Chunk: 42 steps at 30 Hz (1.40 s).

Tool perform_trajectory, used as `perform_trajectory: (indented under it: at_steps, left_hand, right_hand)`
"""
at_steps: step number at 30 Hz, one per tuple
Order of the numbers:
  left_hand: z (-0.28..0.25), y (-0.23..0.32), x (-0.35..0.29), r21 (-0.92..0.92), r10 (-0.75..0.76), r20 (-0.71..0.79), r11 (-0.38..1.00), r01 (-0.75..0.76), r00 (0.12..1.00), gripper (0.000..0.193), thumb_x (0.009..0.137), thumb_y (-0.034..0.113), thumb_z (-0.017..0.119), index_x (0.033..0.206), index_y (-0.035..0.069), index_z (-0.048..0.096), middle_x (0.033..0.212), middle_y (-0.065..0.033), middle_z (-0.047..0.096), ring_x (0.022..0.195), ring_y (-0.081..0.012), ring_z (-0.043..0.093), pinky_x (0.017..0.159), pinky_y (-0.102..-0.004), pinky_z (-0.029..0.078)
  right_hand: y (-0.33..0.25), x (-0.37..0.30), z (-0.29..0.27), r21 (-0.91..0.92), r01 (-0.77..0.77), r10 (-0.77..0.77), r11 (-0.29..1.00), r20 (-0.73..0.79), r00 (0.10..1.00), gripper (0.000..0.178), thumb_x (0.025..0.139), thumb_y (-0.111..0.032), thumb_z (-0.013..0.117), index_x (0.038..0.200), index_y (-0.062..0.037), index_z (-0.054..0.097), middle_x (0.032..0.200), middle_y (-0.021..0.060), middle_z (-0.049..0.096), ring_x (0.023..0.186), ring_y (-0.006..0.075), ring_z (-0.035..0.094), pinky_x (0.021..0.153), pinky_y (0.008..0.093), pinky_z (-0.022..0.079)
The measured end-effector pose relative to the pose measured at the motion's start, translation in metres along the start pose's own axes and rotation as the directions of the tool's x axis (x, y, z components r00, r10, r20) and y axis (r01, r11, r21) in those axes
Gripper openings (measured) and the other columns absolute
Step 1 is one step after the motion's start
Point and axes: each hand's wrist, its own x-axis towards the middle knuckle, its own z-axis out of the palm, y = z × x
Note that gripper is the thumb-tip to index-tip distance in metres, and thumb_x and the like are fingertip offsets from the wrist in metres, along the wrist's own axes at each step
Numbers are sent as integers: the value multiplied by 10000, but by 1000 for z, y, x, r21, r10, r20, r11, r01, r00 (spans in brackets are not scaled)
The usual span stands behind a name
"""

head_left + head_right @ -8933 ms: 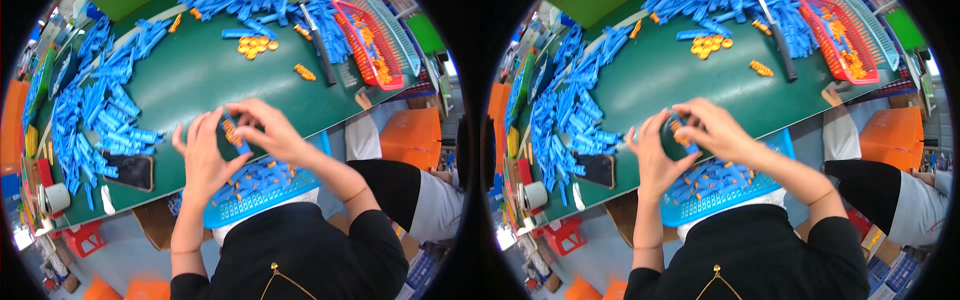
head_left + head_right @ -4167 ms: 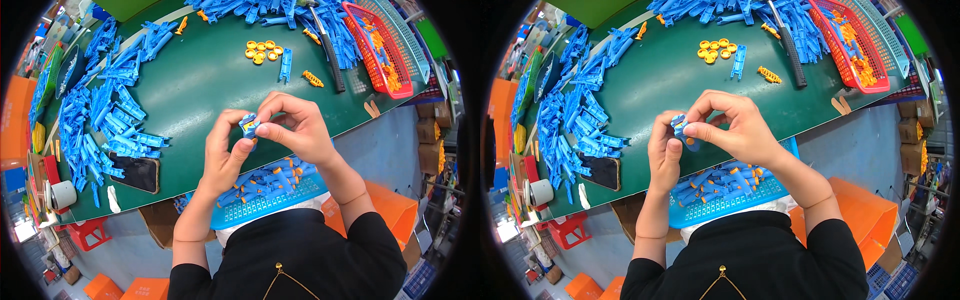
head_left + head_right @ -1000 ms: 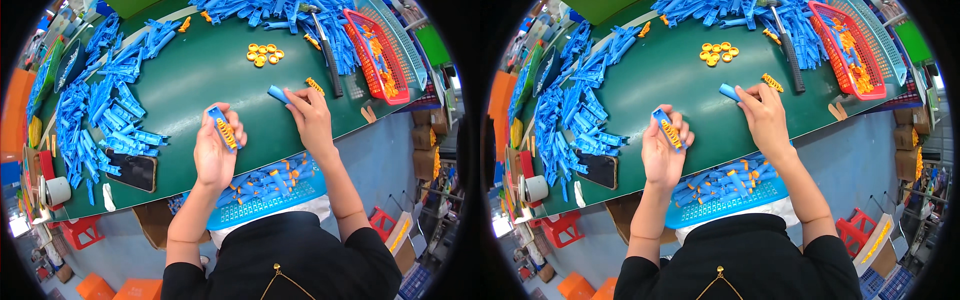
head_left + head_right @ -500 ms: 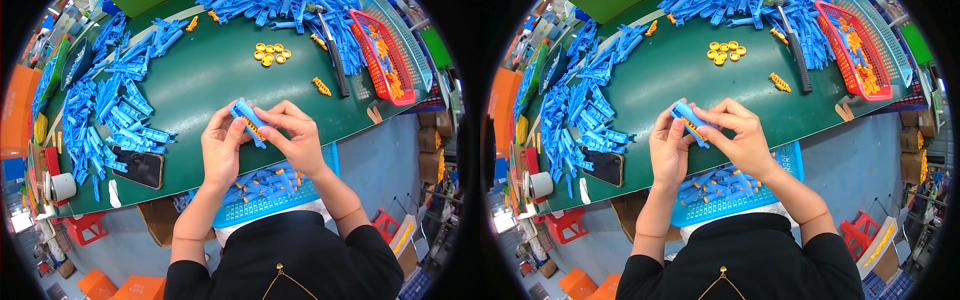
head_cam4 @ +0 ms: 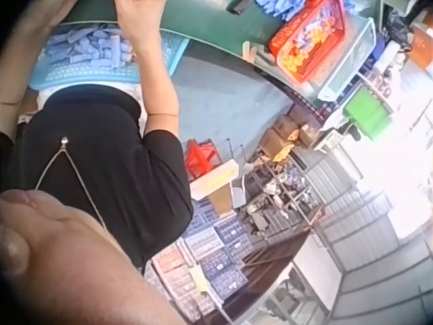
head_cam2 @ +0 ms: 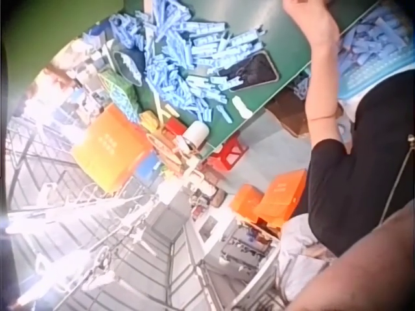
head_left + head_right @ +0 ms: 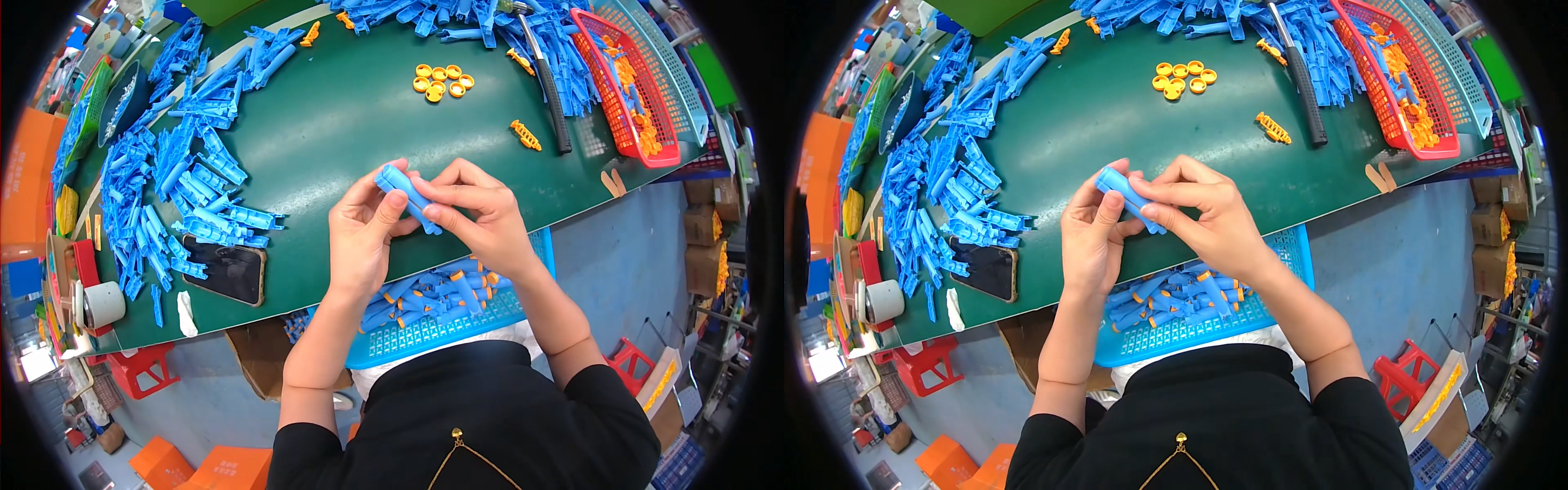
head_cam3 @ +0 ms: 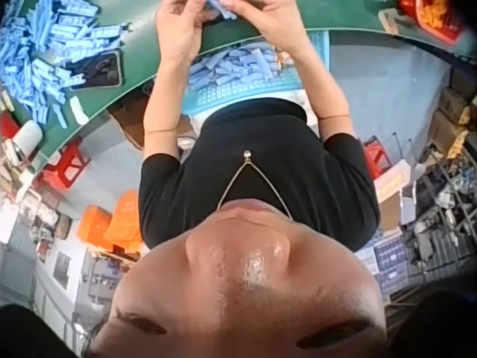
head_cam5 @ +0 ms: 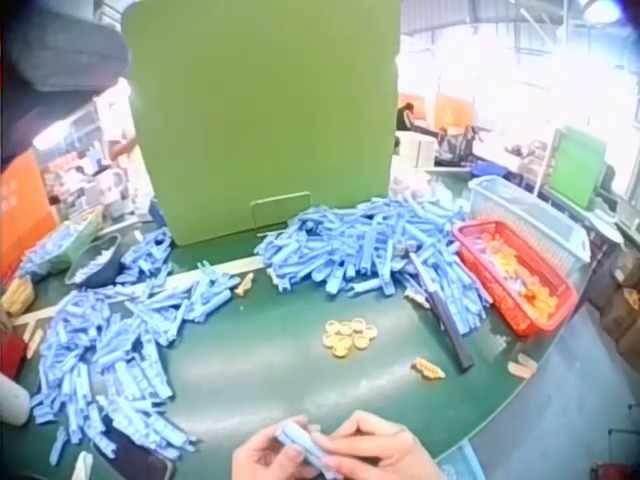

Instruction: Assembling blue plastic toy parts by snapping on yellow components at a factory workbench.

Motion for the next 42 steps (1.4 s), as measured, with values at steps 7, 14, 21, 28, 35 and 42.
perform_trajectory:
  at_steps: [7,14,21,28,35,42]
  left_hand:
    - [4,0,-2,-24,-9,6,1000,10,1000,457,925,151,602,1336,-2,470,1193,-128,592,984,-167,642,716,-258,607]
    - [3,1,-2,68,16,19,998,-17,1000,460,935,173,590,1343,0,466,1189,-128,591,980,-160,640,712,-252,600]
    - [-4,-4,0,-209,97,46,974,-85,994,307,885,138,662,1141,31,531,1066,-107,626,950,-162,630,782,-289,561]
    - [4,-6,-8,-162,261,-15,952,-260,965,311,828,55,720,1076,43,534,1052,-122,631,974,-173,610,874,-312,484]
    - [3,-6,-8,119,473,95,868,-482,876,337,780,-50,724,1028,40,514,1127,-187,607,1049,-233,610,838,-315,523]
    - [3,-4,-4,470,622,294,567,-676,726,294,775,-72,715,1006,20,559,1041,-195,663,1004,-259,637,853,-336,524]
  right_hand:
    - [-12,8,-19,163,-251,222,954,174,959,283,828,-2,677,1110,-27,689,863,44,584,789,106,535,667,216,433]
    - [-5,2,-5,86,-74,66,994,85,994,274,831,4,669,1103,-18,689,858,51,583,782,118,539,667,230,444]
    - [-15,-2,18,-145,128,-144,981,-106,984,337,732,-32,760,1057,-2,676,913,102,621,817,177,600,699,266,477]
    - [-4,-8,16,-208,204,-223,957,-72,972,321,721,14,762,1016,16,636,973,116,630,867,192,624,750,273,493]
    - [0,-7,1,650,-329,391,685,52,919,369,813,49,672,1147,15,519,1045,99,598,964,162,611,865,291,517]
    - [-5,-9,-2,613,-287,382,736,-26,924,272,828,31,666,1084,23,576,1015,99,611,943,145,618,821,289,538]
